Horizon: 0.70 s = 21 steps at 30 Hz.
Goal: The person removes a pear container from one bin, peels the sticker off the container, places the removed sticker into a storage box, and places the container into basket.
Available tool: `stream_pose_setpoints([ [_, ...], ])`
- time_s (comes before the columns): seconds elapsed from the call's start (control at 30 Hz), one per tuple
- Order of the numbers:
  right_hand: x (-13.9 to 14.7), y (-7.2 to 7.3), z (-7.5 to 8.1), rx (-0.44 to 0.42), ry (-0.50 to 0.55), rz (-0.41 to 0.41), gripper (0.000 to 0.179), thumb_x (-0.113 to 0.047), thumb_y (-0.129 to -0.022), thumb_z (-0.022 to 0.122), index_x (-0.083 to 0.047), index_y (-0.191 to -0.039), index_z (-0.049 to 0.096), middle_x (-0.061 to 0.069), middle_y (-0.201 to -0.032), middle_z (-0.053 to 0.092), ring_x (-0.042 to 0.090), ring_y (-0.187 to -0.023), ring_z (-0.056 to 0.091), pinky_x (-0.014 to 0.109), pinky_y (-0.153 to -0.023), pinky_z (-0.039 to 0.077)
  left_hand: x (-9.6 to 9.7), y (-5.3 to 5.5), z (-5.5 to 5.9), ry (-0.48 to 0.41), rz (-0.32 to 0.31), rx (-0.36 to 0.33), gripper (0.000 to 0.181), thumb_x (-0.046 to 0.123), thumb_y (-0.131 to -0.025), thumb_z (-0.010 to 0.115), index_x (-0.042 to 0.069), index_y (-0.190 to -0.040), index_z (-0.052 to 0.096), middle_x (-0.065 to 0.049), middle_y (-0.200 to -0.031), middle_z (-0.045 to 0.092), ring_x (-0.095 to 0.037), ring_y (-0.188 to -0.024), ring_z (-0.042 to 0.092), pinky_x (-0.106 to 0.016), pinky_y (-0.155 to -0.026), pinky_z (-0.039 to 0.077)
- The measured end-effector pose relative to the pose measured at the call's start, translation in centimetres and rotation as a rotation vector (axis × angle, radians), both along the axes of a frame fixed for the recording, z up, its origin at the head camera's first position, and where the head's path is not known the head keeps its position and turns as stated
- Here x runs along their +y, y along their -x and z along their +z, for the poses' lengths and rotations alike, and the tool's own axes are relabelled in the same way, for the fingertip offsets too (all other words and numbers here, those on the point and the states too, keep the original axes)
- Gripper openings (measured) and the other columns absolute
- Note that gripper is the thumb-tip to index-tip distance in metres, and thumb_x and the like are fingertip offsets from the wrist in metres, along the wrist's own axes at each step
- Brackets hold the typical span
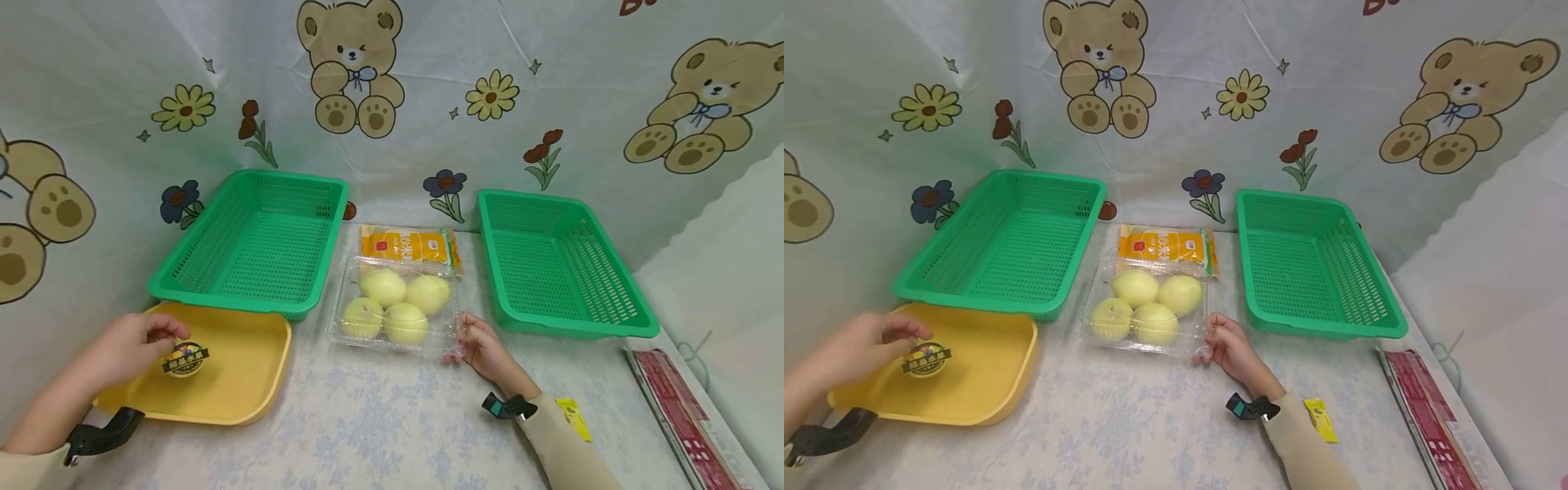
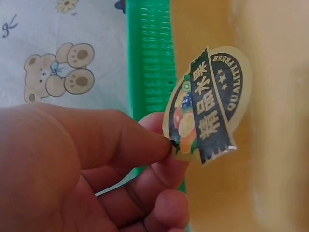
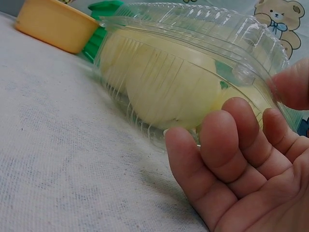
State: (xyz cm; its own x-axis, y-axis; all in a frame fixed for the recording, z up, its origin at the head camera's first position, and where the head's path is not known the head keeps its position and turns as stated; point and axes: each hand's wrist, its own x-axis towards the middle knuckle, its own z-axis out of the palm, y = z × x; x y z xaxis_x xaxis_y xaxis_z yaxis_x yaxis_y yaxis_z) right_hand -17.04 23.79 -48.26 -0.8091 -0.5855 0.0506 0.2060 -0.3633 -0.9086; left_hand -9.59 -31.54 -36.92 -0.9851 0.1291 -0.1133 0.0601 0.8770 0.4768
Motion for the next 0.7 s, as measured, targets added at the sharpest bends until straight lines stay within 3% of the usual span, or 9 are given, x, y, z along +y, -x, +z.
stream_pose_setpoints([
  [0.33,-0.1,0.0,0.1,0.017,0.005,0.005,0.038,0.012,-0.088,0.02,-0.012,-0.09,0.05,-0.004,-0.074,0.062,0.008,-0.062,0.064,0.031,-0.075,0.062,-0.3,-0.6,-2.8,0.016,0.01,-0.014,0.013,-0.002,-0.09,0.061,0.004,-0.095,0.072,0.001,-0.081,0.062,-0.004,-0.07,0.045,-0.023,-0.062,0.037],
  [0.7,-0.1,0.0,-0.1,0.018,0.007,0.001,0.036,0.011,-0.088,0.021,-0.013,-0.09,0.049,-0.005,-0.075,0.062,0.008,-0.062,0.064,0.031,-0.074,0.062,-0.8,-0.5,-4.6,0.027,0.029,-0.046,0.012,-0.001,-0.091,0.061,0.001,-0.098,0.071,-0.002,-0.086,0.067,-0.014,-0.079,0.054,-0.024,-0.065,0.041],
])
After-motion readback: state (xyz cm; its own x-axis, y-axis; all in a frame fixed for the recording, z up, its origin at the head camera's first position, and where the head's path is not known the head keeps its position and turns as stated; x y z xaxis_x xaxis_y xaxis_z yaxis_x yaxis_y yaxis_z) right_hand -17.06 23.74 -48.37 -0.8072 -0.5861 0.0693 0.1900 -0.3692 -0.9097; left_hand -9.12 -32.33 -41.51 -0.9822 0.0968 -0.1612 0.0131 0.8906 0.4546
